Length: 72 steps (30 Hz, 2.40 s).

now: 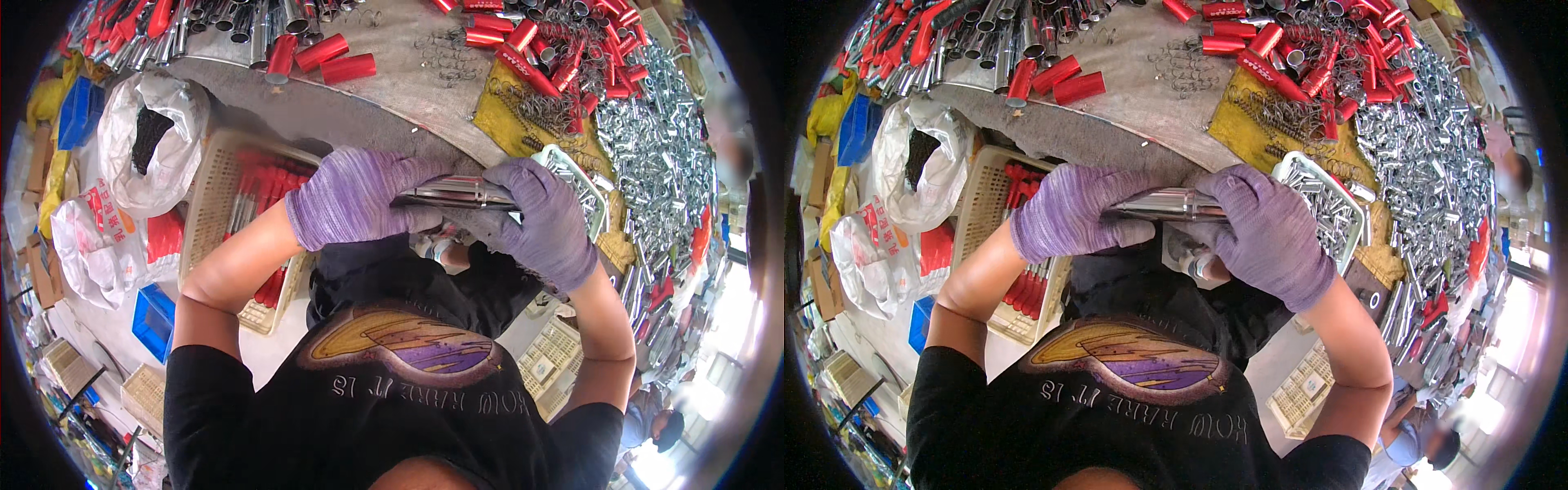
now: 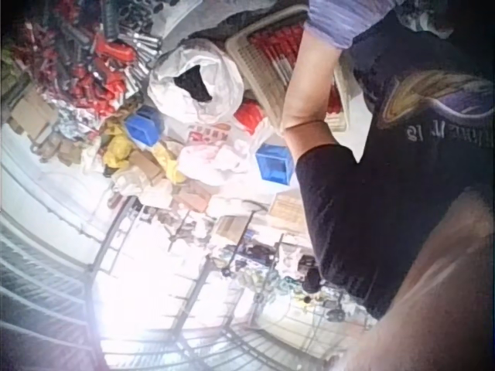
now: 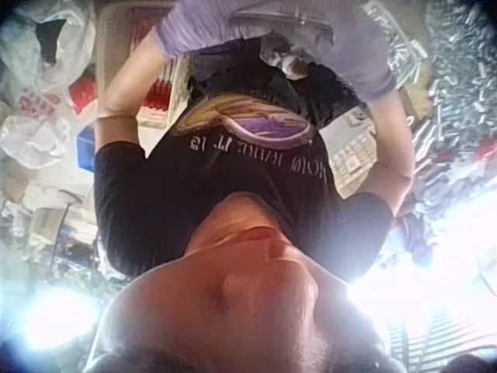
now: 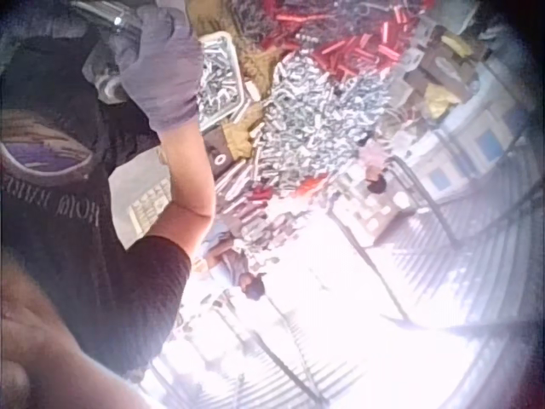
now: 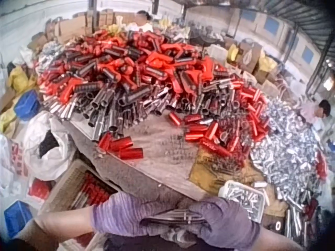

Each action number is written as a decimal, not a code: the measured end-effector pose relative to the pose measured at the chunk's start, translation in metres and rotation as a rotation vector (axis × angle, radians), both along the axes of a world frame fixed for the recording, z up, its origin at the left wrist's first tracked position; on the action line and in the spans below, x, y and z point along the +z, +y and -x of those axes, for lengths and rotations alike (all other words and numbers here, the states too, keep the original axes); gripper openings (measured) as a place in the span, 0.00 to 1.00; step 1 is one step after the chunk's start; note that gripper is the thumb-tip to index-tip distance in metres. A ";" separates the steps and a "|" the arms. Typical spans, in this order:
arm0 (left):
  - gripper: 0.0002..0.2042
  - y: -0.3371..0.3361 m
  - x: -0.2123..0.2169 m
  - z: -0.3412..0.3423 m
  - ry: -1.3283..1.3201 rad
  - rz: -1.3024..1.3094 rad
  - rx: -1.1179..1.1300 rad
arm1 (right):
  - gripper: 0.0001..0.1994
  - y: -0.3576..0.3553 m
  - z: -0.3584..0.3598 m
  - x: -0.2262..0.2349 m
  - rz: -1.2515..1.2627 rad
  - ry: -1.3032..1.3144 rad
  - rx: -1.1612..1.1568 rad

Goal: Assembling mechanical components by fitting metal tubes into red plastic handles and securing them with springs and pins.

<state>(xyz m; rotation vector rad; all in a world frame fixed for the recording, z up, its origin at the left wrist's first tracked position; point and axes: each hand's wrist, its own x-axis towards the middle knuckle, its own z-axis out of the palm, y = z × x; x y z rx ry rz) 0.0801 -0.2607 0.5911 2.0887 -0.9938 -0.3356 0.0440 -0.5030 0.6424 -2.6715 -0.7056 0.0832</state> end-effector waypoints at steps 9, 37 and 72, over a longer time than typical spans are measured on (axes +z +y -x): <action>0.27 -0.014 -0.043 0.027 0.214 0.067 0.075 | 0.17 -0.002 -0.087 0.016 0.058 0.304 -0.058; 0.19 -0.056 -0.037 0.057 1.090 0.658 0.172 | 0.22 -0.013 -0.008 0.023 -0.680 0.447 -0.368; 0.28 -0.057 -0.032 0.017 0.784 0.674 0.132 | 0.12 -0.110 -0.092 -0.006 -0.951 0.320 -0.674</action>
